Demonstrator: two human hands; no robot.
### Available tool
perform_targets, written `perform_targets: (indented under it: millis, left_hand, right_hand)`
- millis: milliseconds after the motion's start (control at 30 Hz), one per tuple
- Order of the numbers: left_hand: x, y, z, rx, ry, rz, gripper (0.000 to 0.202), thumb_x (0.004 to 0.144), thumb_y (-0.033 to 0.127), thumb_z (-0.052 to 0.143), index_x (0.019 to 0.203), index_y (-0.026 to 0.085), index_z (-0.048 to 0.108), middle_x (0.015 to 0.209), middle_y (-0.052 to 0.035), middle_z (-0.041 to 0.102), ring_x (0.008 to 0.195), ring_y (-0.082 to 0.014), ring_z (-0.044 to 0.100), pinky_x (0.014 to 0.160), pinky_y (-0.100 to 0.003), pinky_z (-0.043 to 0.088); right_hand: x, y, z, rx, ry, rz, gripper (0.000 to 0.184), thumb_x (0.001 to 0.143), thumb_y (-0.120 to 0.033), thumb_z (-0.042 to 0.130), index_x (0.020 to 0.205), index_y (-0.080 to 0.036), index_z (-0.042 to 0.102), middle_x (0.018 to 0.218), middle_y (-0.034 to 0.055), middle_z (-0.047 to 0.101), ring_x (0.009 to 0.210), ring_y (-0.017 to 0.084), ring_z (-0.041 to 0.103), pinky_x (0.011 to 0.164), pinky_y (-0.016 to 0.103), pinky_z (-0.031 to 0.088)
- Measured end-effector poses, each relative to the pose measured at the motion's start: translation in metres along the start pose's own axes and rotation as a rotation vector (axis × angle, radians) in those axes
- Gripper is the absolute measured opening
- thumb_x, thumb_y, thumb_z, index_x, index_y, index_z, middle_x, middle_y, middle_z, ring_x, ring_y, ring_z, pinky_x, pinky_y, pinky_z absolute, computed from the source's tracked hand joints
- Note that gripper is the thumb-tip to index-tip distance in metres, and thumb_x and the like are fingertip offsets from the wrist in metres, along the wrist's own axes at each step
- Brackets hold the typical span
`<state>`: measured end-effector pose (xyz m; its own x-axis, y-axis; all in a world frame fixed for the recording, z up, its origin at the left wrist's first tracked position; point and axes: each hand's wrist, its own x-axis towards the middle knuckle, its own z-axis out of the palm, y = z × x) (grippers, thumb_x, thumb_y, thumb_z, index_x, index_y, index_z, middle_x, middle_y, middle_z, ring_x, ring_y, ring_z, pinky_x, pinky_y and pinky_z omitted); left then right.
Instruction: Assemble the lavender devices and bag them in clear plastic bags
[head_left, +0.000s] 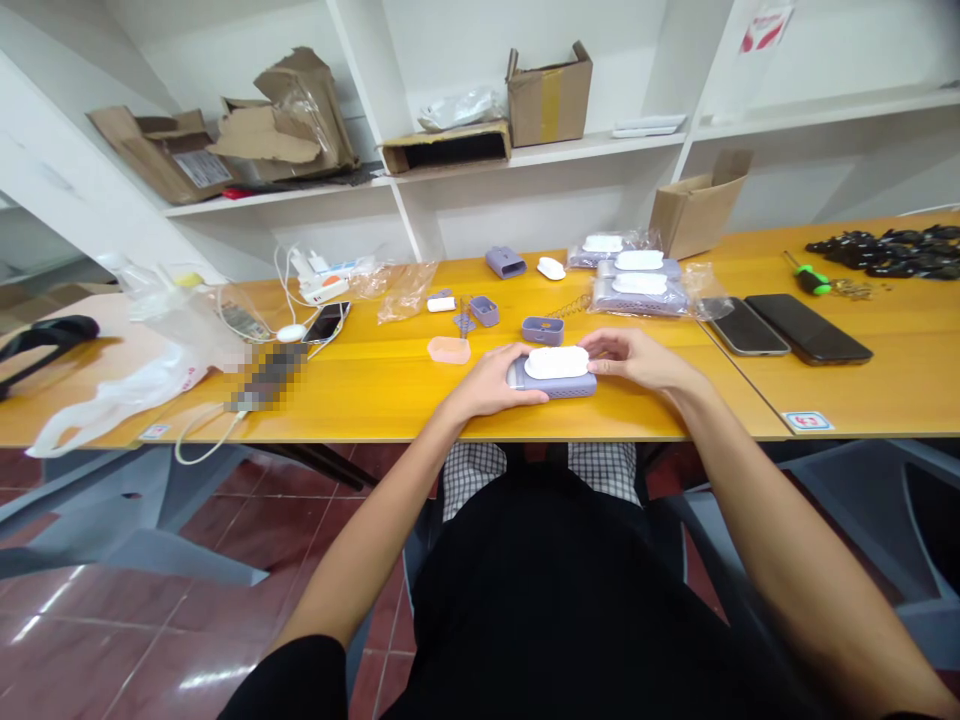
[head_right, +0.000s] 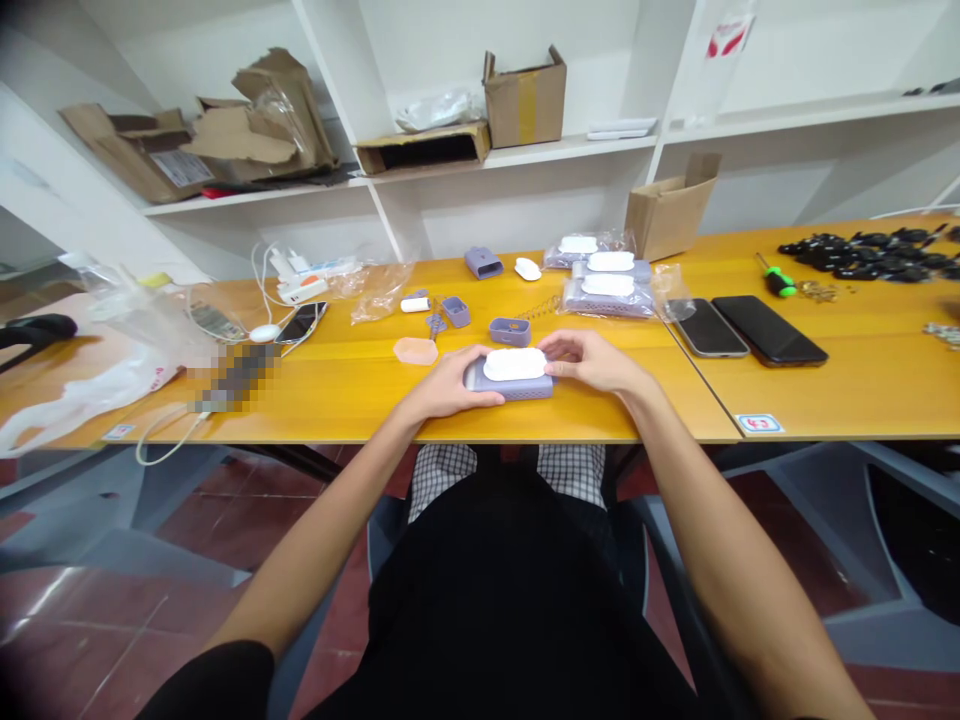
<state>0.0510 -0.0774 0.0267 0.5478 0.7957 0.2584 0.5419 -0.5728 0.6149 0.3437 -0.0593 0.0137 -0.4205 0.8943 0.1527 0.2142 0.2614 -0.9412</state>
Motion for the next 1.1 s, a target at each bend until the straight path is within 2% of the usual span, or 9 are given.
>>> perform_targets:
  millis: [133, 267, 367, 500, 667, 867, 1000, 1100]
  left_hand:
    - [-0.002, -0.003, -0.002, -0.051, 0.000, 0.037, 0.074, 0.073, 0.047, 0.091, 0.134, 0.023, 0.057, 0.134, -0.0095, 0.068, 0.122, -0.0315, 0.064, 0.106, -0.048, 0.051]
    - [-0.005, -0.005, -0.002, -0.068, 0.007, 0.039, 0.071, 0.073, 0.048, 0.090, 0.131, 0.023, 0.058, 0.131, -0.0095, 0.068, 0.120, -0.0311, 0.064, 0.104, -0.048, 0.051]
    - [-0.005, -0.005, 0.000, -0.056, 0.013, 0.002, 0.070, 0.074, 0.049, 0.089, 0.131, 0.023, 0.059, 0.133, -0.0101, 0.068, 0.121, -0.0319, 0.064, 0.106, -0.049, 0.051]
    - [-0.004, -0.004, 0.002, -0.003, 0.031, -0.025, 0.073, 0.078, 0.051, 0.086, 0.140, 0.025, 0.056, 0.144, -0.0106, 0.064, 0.129, -0.0330, 0.062, 0.109, -0.051, 0.049]
    - [0.000, -0.002, 0.003, 0.076, 0.059, 0.001, 0.065, 0.082, 0.054, 0.083, 0.136, 0.023, 0.061, 0.139, -0.0109, 0.067, 0.130, -0.0341, 0.061, 0.111, -0.051, 0.048]
    - [0.001, -0.001, 0.001, 0.056, 0.018, 0.046, 0.062, 0.079, 0.055, 0.085, 0.128, 0.022, 0.064, 0.130, -0.0103, 0.070, 0.119, -0.0323, 0.066, 0.104, -0.049, 0.053]
    - [0.000, -0.008, -0.001, 0.072, 0.034, 0.040, 0.066, 0.083, 0.055, 0.081, 0.138, 0.024, 0.060, 0.140, -0.0106, 0.066, 0.128, -0.0327, 0.063, 0.112, -0.050, 0.049]
    - [-0.002, -0.015, -0.005, 0.120, 0.025, 0.025, 0.082, 0.082, 0.051, 0.082, 0.152, 0.024, 0.049, 0.154, -0.0129, 0.057, 0.140, -0.0343, 0.055, 0.120, -0.051, 0.043]
  right_hand:
    - [0.002, -0.006, 0.004, -0.039, -0.020, 0.024, 0.043, 0.065, -0.047, 0.093, 0.095, -0.021, 0.075, 0.089, 0.0045, 0.076, 0.083, 0.023, 0.070, 0.082, 0.042, 0.059]
    - [0.003, -0.008, 0.008, -0.082, -0.016, 0.039, 0.044, 0.063, -0.051, 0.093, 0.087, -0.020, 0.072, 0.079, 0.0026, 0.072, 0.073, 0.021, 0.066, 0.072, 0.038, 0.055]
    - [0.003, -0.006, 0.009, -0.090, -0.007, 0.024, 0.043, 0.068, -0.053, 0.089, 0.090, -0.021, 0.071, 0.083, 0.0040, 0.074, 0.077, 0.023, 0.068, 0.074, 0.039, 0.056]
    - [0.003, -0.003, 0.015, -0.190, 0.046, -0.053, 0.041, 0.080, -0.055, 0.080, 0.103, -0.021, 0.071, 0.100, 0.0079, 0.076, 0.088, 0.025, 0.069, 0.079, 0.042, 0.058]
    - [0.007, -0.002, 0.024, -0.327, 0.077, -0.148, 0.058, 0.073, -0.052, 0.089, 0.118, -0.022, 0.070, 0.119, 0.0108, 0.072, 0.105, 0.030, 0.066, 0.088, 0.045, 0.057]
    - [0.006, 0.000, 0.021, -0.363, 0.048, -0.161, 0.059, 0.069, -0.054, 0.091, 0.114, -0.022, 0.073, 0.114, 0.0100, 0.072, 0.099, 0.029, 0.066, 0.087, 0.046, 0.057]
    - [0.007, 0.001, 0.024, -0.402, 0.074, -0.182, 0.058, 0.075, -0.054, 0.088, 0.121, -0.022, 0.072, 0.118, 0.0115, 0.071, 0.103, 0.030, 0.067, 0.085, 0.044, 0.058]
    - [0.008, 0.002, 0.029, -0.452, 0.115, -0.222, 0.059, 0.082, -0.053, 0.083, 0.130, -0.022, 0.069, 0.124, 0.0131, 0.070, 0.109, 0.032, 0.067, 0.092, 0.047, 0.058]
